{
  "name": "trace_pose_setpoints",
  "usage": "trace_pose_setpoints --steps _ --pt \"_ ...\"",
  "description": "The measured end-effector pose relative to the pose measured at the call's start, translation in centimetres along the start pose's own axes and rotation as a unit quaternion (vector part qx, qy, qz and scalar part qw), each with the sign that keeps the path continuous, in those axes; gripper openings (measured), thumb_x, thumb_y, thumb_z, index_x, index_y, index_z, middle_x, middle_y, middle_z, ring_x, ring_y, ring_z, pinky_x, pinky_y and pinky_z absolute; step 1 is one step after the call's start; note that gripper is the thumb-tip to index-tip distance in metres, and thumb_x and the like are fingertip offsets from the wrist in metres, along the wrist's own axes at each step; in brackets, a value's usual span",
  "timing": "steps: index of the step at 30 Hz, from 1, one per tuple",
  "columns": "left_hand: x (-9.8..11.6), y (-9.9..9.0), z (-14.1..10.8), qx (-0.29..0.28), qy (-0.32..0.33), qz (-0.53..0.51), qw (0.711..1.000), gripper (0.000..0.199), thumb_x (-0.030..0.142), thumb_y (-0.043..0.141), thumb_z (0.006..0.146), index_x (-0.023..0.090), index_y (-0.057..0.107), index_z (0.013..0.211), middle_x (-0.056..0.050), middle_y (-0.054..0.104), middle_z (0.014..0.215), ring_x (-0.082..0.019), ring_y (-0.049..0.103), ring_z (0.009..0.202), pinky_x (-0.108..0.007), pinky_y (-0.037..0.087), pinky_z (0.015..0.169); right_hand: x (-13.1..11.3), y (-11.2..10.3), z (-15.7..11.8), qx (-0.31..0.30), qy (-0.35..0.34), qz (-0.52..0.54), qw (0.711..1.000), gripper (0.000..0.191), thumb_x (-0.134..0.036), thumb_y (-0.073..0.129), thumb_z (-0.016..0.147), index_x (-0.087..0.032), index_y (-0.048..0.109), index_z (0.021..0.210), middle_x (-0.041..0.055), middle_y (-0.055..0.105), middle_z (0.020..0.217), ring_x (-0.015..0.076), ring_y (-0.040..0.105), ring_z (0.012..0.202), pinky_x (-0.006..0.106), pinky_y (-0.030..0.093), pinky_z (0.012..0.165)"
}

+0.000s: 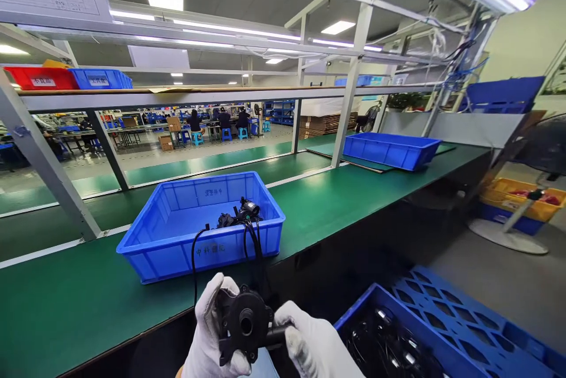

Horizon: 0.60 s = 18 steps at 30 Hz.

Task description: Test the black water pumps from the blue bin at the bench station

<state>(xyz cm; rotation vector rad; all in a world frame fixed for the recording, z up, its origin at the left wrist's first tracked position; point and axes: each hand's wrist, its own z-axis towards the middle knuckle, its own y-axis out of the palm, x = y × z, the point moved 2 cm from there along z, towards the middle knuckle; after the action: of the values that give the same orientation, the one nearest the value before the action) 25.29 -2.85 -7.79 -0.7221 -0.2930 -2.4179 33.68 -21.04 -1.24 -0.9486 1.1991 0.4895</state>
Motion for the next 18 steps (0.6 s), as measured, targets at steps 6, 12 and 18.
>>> trace_pose_setpoints --steps 6,12,18 --pt "1.9 -0.8 1.3 -0.052 -0.046 -0.001 0.998 0.133 0.089 0.079 0.057 0.039 0.020 0.165 -0.007 0.057 0.117 -0.023 0.065 0.088 -0.038 0.056 0.076 -1.6 -0.4 0.9 0.018 0.013 0.034 0.999 0.069 -0.085 0.048 0.094 -0.019 0.063 0.082 0.0014 0.059 0.077 0.0147 0.052 0.070 0.023 0.047 0.066" --pt "3.7 -2.0 1.9 -0.077 0.040 0.106 0.991 0.104 0.072 0.090 0.066 0.036 0.047 0.153 -0.010 0.061 0.123 -0.028 0.066 0.103 -0.042 0.057 0.089 -1.8 -1.0 0.8 -0.072 -0.108 0.010 0.992 0.060 -0.079 0.055 0.096 -0.022 0.072 0.088 0.0054 0.070 0.085 0.0193 0.066 0.078 0.026 0.055 0.074" --pt "2.0 -1.1 0.7 0.033 -0.400 -0.249 0.881 0.079 0.091 0.058 0.082 0.024 0.069 0.123 -0.009 0.068 0.104 -0.027 0.065 0.099 -0.040 0.055 0.090 -2.3 0.5 1.4 0.017 0.035 0.011 0.999 0.039 -0.022 0.077 0.063 -0.026 0.072 0.101 0.0040 0.078 0.103 0.0258 0.073 0.097 0.027 0.061 0.082"
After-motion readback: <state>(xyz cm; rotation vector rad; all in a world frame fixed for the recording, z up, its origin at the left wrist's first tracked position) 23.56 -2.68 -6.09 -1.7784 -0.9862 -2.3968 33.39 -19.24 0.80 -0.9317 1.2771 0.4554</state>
